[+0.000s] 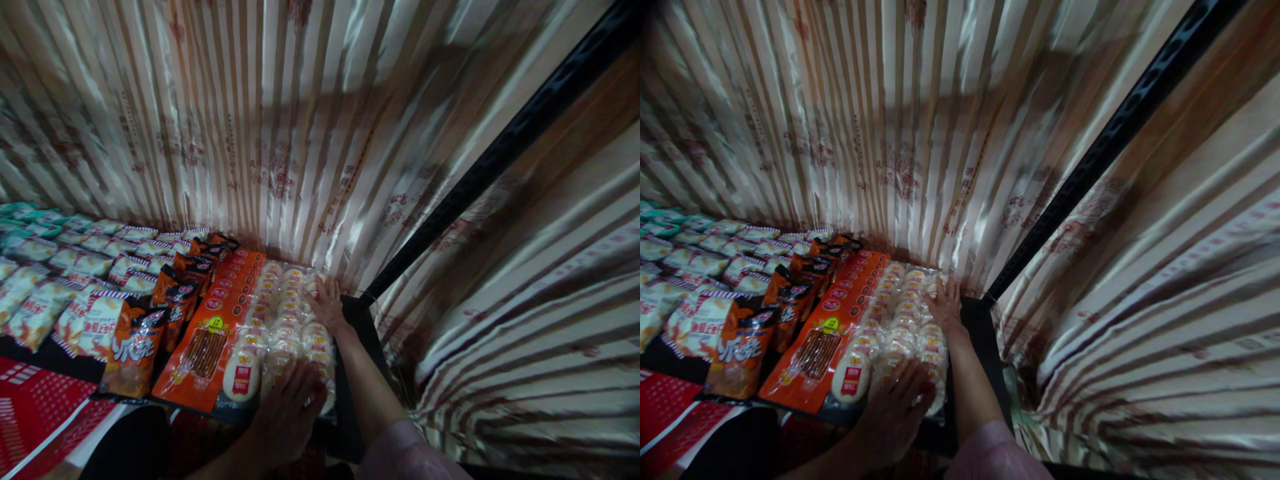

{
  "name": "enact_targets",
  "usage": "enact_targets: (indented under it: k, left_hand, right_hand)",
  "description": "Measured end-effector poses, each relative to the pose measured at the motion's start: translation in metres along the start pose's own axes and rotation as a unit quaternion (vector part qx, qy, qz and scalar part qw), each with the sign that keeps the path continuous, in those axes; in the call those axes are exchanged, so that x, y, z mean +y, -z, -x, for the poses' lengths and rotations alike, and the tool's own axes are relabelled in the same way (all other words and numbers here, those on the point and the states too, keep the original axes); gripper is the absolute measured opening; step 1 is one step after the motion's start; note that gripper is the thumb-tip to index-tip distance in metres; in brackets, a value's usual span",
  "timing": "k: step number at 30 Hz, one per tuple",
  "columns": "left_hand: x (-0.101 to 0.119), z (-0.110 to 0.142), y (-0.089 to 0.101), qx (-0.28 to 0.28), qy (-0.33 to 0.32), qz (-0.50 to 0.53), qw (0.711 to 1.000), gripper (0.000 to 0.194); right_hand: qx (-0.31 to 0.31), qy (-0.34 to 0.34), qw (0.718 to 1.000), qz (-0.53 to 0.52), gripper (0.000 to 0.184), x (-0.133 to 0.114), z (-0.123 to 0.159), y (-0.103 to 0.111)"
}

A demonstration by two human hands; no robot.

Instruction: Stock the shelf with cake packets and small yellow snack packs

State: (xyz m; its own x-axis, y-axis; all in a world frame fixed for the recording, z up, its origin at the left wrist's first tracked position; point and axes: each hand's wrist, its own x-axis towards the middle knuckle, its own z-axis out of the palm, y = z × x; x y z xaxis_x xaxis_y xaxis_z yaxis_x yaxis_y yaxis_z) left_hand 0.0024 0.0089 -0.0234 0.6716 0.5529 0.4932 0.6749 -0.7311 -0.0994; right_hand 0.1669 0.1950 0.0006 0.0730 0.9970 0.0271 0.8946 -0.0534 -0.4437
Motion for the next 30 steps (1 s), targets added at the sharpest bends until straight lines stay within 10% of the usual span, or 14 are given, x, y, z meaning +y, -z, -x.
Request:
enact_targets:
  k: [30]
  left_hand:
    - [0.001,0.003,-0.002,-0.03,-0.003,0.002,1.0,0.05]
  right_hand:
    - [-0.077,-0.002,0.996,-0.035,0.07,-0.005,-0.007,0.002]
